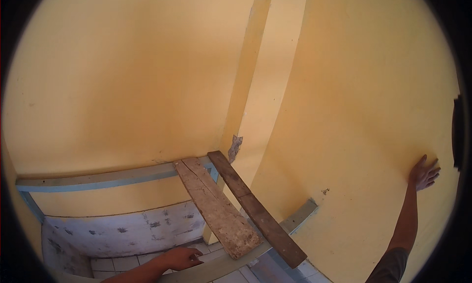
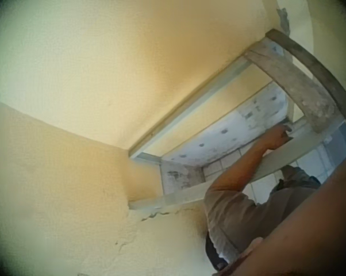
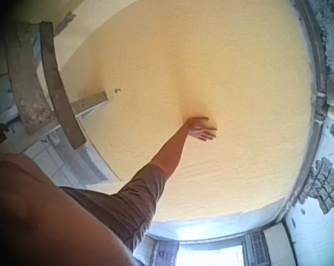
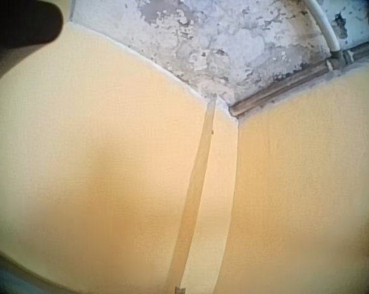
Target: The person positions wooden planks on a metal frame and adjusts the frame by hand.
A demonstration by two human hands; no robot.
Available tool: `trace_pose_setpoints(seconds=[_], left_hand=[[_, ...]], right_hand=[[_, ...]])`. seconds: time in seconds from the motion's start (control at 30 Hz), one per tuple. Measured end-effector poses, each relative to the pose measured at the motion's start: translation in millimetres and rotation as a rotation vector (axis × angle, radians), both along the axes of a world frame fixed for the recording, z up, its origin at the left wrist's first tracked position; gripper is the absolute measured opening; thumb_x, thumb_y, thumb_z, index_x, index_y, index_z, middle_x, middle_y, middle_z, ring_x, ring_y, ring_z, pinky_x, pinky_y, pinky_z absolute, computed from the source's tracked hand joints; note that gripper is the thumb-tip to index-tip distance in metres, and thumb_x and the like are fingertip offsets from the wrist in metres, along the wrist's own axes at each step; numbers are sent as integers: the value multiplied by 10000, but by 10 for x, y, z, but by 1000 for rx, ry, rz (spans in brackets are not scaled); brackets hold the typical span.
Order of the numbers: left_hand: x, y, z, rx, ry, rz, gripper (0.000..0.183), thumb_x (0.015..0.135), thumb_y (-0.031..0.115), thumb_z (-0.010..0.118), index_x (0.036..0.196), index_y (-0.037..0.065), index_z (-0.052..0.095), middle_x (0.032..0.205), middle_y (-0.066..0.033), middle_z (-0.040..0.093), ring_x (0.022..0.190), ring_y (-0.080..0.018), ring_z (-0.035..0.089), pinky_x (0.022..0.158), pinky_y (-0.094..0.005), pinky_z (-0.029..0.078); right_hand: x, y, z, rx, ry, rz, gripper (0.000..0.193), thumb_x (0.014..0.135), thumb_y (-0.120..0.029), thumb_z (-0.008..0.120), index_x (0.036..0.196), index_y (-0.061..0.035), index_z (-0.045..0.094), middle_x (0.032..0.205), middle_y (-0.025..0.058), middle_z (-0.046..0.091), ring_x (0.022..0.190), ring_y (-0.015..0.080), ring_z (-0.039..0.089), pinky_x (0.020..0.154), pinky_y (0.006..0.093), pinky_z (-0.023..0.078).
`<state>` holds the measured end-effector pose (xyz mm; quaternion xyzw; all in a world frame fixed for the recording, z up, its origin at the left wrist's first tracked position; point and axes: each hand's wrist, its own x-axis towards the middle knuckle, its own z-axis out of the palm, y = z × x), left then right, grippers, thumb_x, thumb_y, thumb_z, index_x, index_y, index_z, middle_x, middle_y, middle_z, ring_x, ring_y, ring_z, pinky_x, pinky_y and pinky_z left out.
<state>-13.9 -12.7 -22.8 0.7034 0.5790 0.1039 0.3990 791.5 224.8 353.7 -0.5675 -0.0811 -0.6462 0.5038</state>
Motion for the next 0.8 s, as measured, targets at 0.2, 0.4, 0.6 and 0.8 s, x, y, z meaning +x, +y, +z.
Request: trace_pose_setpoints(seconds=[0.2, 0.4, 0.6, 0.8], left_hand=[[2, -7, -20, 11, 5, 6, 592, 987, 511, 609, 1407, 95, 599, 1191, -95, 757, 1122, -296, 698, 966, -391, 534], [-2, -18, -5, -2, 53, 7, 499, 1001, 392, 615, 1426, 132, 587, 1244, -96, 738, 1137, -295, 696, 993, -403, 536], [-13, -28, 0, 57, 1, 30, 542, 985, 464, 631, 1385, 100, 615, 1161, -128, 757, 1096, -303, 707, 959, -405, 539], [-16, -49, 77, 83, 34, 30, 527, 973, 430, 658, 1380, 99, 615, 1164, -135, 750, 1095, -304, 705, 956, -397, 541]], right_hand=[[4, -21, -21, -36, -28, -21, 821, 993, -775, 304, 1651, -288, 234, 1713, 164, 184, 1578, 336, 188, 1270, 510, 146], [-59, -53, -29, -48, -75, -13, 796, 999, -749, 354, 1641, -287, 268, 1700, 175, 223, 1566, 338, 219, 1264, 494, 179], [-134, -107, -35, -55, -135, 24, 772, 996, -728, 405, 1629, -299, 302, 1687, 163, 264, 1555, 335, 251, 1260, 470, 205], [-204, -144, -27, -55, -199, 106, 759, 992, -734, 405, 1622, -320, 317, 1674, 152, 300, 1547, 334, 271, 1255, 474, 217]])
